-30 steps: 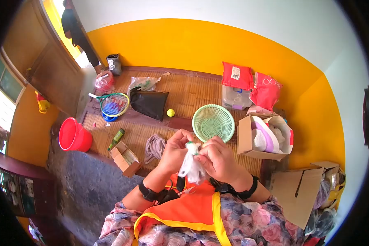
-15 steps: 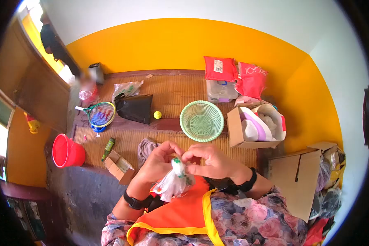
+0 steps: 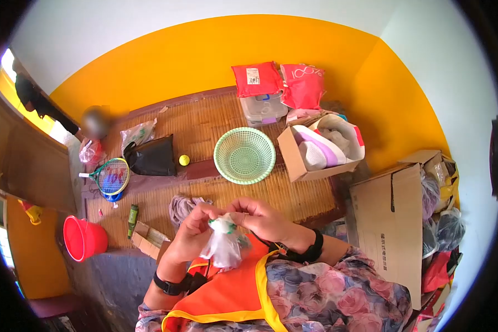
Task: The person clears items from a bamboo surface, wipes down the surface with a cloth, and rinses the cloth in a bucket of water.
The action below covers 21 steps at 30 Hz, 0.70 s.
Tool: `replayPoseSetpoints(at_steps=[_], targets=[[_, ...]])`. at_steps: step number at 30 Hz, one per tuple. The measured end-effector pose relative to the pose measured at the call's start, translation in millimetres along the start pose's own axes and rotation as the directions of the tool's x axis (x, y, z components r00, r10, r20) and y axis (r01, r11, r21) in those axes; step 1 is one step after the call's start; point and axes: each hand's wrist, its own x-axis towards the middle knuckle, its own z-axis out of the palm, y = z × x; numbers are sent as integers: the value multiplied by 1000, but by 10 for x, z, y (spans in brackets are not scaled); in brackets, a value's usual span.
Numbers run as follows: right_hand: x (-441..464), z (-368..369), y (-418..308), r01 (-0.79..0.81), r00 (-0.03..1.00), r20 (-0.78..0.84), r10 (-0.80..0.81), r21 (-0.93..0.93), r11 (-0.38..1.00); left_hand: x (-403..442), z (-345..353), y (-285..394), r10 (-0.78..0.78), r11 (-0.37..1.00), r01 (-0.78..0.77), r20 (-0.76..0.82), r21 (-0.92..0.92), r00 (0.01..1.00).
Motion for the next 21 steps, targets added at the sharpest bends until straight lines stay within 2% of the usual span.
replayPoseSetpoints(at_steps=[1,2,4,6,7,8,10,11,12,13,15,19,21], targets=[[-3,-36,-7,104,991,94,-92,-131,986,7,-12,4,-3,997,4,17,-77,1000],[-8,-56,-36,214,965,201,-166,-249,944,25,-15,-4,-3,997,4,22,-77,1000],[-49,-68,-103,188,973,185,-142,-266,945,32,-33,-33,-14,994,20,62,-110,998],[-34,-112,-139,437,899,277,-338,-580,687,66,-5,-71,-12,994,18,62,-104,998],[-46,-119,-157,439,899,275,-342,-581,685,91,16,-57,46,999,-45,78,-19,996],[-76,-112,-172,391,920,232,-315,-547,740,100,40,-43,103,992,-110,95,62,990],[-107,-98,-169,342,940,191,-284,-513,787,134,75,19,100,989,-111,117,93,988],[-111,-80,-151,177,982,113,-153,-257,950,145,70,27,130,982,-150,167,113,977],[-110,-68,-136,-6,997,80,3,32,999,155,64,34,160,973,-190,214,131,964],[-107,-64,-120,-7,997,82,4,31,1000,165,67,53,162,973,-192,212,131,964],[-102,-66,-76,-118,991,96,95,282,952,164,83,96,125,980,-159,248,122,961],[-103,-174,-78,-182,971,189,145,200,963,166,34,83,131,986,-153,284,58,950],[-121,-204,-157,113,972,218,-86,-112,987,187,43,181,-54,992,29,210,120,976]])
